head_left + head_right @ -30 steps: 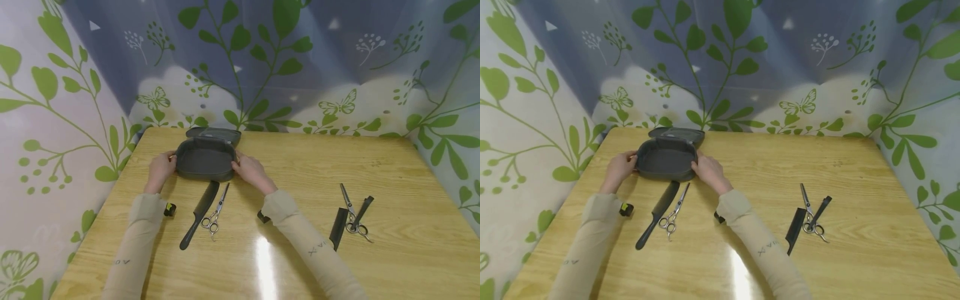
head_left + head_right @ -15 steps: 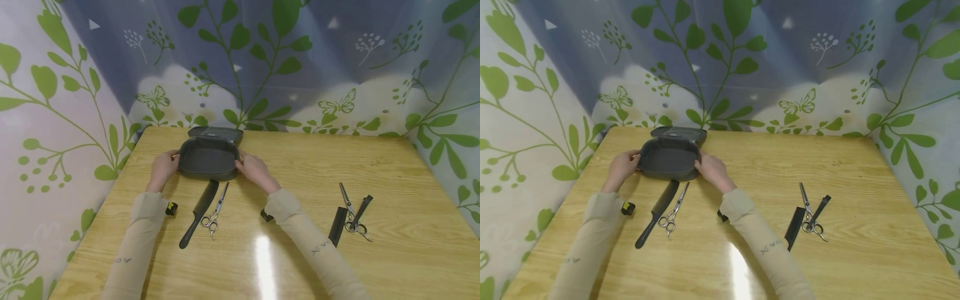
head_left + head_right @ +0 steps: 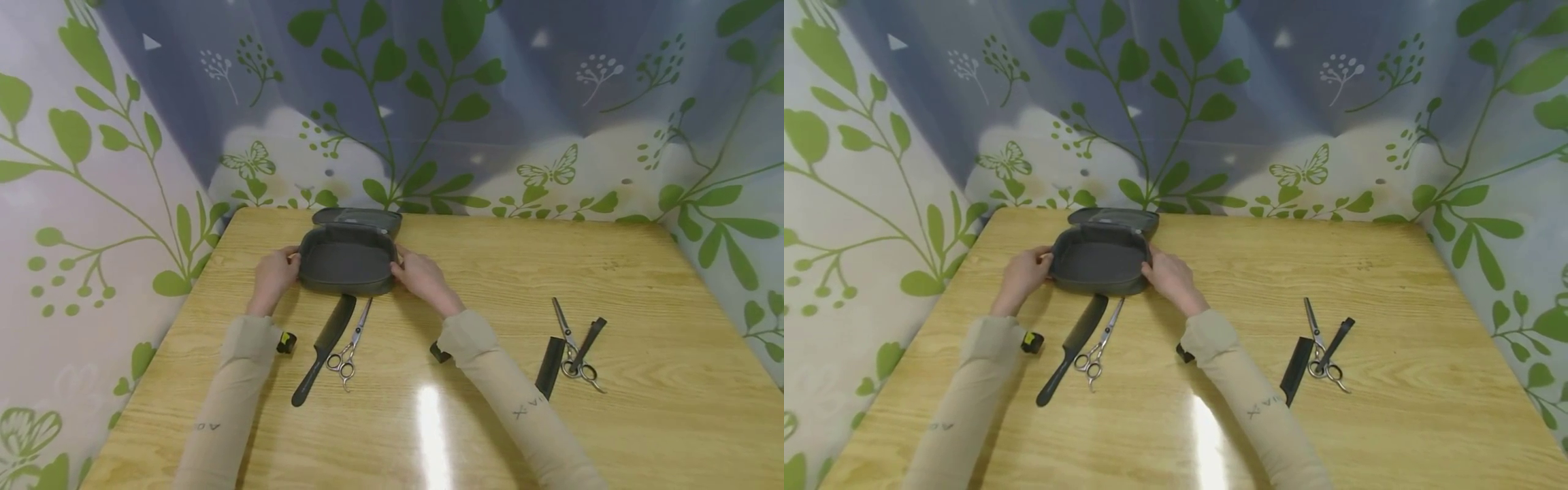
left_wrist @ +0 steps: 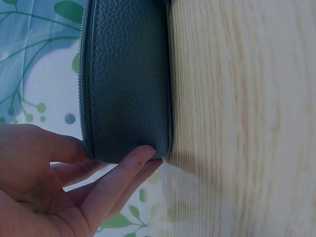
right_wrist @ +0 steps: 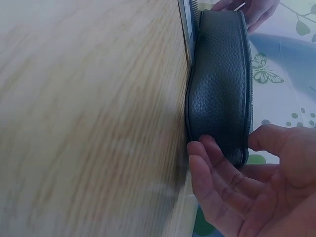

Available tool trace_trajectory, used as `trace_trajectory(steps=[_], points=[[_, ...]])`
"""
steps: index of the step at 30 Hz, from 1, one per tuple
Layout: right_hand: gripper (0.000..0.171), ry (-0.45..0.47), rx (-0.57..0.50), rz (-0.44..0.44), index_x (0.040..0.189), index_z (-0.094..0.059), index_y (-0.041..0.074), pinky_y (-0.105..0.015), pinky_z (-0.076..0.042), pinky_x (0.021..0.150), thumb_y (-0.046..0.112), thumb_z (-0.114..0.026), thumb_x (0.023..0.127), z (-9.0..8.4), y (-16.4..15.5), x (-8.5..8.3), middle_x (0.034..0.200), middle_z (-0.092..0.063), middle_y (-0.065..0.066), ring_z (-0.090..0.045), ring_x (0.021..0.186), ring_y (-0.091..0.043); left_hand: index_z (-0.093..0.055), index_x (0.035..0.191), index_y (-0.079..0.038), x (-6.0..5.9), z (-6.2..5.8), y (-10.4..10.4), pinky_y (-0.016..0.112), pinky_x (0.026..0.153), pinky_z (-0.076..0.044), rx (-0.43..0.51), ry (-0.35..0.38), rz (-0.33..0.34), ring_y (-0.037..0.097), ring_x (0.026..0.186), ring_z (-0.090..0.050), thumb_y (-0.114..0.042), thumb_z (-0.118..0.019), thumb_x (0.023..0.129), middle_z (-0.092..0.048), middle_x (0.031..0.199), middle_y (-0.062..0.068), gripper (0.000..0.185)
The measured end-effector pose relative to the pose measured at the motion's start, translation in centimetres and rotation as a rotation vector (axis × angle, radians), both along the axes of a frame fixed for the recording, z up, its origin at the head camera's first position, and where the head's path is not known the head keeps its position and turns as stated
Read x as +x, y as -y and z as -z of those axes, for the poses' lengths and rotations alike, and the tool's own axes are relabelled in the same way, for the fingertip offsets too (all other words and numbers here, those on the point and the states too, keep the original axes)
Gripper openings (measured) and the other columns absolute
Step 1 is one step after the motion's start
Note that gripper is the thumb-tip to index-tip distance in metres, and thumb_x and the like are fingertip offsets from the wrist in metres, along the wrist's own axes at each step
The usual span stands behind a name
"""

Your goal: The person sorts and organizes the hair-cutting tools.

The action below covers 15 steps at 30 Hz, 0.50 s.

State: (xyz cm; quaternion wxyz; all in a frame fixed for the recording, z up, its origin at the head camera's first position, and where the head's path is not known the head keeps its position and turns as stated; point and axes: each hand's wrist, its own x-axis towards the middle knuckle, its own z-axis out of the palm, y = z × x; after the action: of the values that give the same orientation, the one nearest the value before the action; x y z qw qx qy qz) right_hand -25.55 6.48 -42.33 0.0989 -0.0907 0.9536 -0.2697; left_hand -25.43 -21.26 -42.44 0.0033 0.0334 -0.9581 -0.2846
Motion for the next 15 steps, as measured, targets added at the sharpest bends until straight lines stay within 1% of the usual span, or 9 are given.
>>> trace_trajectory(steps=[4,6,10,12,15], points=[[0.058,0.019,-0.005,-0.005,0.159,-0.031,0.009,-0.023,-0.041,0.046,0.028,-0.05,0.108,0.0,-0.3,0.1,0.091,-0.071,-0.006,-0.054,0.05,-0.011,-0.056,0.14,0.005,0.1,0.0,-0.2,0.025,0.057,-0.044,0.0,-0.007,0.008,0.026,0.071,-0.072,-0.016,-0.044,0.108,-0.071,0.112,0.026,0.04],[0.058,0.029,-0.008,-0.005,0.16,-0.03,0.009,-0.023,-0.041,0.045,0.028,-0.049,0.108,-0.1,-0.5,0.1,0.093,-0.071,-0.006,-0.053,0.048,-0.011,-0.056,0.14,0.006,0.1,0.0,-0.4,0.025,0.057,-0.044,0.001,-0.01,0.013,0.026,0.07,-0.073,-0.015,-0.044,0.107,-0.071,0.112,0.026,0.04],[0.059,0.034,-0.009,0.004,0.16,-0.03,0.009,-0.023,-0.042,0.047,0.028,-0.049,0.108,-0.1,-0.8,0.0,0.1,-0.072,-0.007,-0.058,0.048,-0.014,-0.056,0.139,0.006,0.1,0.1,-0.6,0.026,0.058,-0.044,0.006,-0.015,0.018,0.026,0.071,-0.073,-0.015,-0.045,0.107,-0.071,0.113,0.026,0.04],[0.058,0.034,-0.012,0.008,0.16,-0.031,0.009,-0.023,-0.043,0.048,0.027,-0.05,0.108,-0.1,-0.9,0.0,0.102,-0.072,-0.007,-0.061,0.05,-0.017,-0.056,0.139,0.006,0.1,0.1,-0.7,0.026,0.058,-0.045,0.01,-0.017,0.019,0.027,0.072,-0.074,-0.015,-0.045,0.107,-0.071,0.114,0.026,0.04],[0.058,0.039,-0.019,0.009,0.16,-0.031,0.009,-0.024,-0.045,0.048,0.027,-0.049,0.107,-0.1,-1.1,0.0,0.097,-0.072,-0.008,-0.064,0.052,-0.02,-0.057,0.139,0.006,0.2,0.1,-0.9,0.027,0.058,-0.046,0.012,-0.023,0.014,0.028,0.073,-0.075,-0.015,-0.045,0.107,-0.071,0.114,0.026,0.04]])
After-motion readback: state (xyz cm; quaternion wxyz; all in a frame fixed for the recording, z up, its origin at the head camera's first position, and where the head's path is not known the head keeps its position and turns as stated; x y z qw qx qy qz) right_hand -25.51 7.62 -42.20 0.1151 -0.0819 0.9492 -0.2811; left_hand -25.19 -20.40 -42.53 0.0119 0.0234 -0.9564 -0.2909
